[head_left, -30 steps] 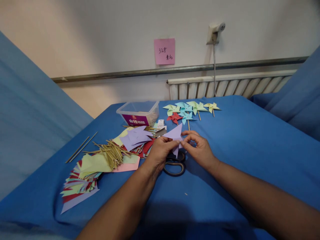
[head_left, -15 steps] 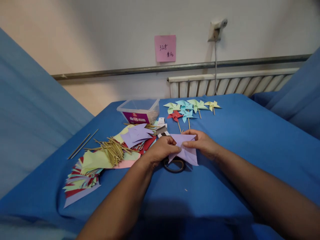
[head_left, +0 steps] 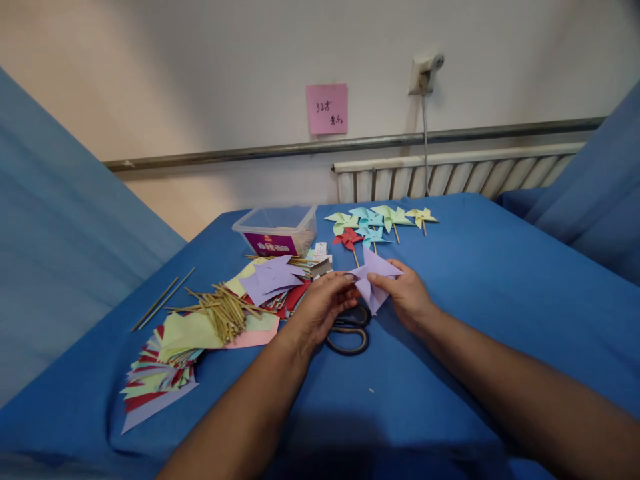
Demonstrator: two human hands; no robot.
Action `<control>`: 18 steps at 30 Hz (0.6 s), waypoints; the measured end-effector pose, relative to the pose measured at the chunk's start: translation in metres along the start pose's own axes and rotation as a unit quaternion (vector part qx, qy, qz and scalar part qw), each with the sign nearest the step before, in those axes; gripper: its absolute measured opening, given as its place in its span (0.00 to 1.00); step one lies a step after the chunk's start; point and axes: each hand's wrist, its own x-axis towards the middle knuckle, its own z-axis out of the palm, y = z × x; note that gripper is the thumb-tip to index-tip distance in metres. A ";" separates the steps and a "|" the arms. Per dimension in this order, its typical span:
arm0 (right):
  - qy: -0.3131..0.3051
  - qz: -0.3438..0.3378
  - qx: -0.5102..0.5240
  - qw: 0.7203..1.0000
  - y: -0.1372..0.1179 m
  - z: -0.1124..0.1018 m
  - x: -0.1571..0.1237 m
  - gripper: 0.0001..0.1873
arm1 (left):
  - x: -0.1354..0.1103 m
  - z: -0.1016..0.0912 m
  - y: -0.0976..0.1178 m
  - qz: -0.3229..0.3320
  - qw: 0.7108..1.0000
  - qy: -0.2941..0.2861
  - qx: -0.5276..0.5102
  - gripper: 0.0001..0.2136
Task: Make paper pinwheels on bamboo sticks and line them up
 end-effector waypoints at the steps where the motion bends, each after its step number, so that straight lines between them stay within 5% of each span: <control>1: 0.014 -0.004 0.019 1.000 0.001 0.001 0.000 0.20 | 0.000 0.001 -0.001 -0.012 0.999 -0.005 -0.034 0.13; 7: 0.049 -0.017 0.044 0.998 0.007 0.007 -0.005 0.22 | 0.002 0.005 -0.013 0.026 0.999 -0.016 -0.028 0.15; 18: 0.033 -0.004 0.047 0.998 0.012 0.012 -0.008 0.25 | 0.011 0.002 -0.026 0.071 0.995 0.061 0.029 0.19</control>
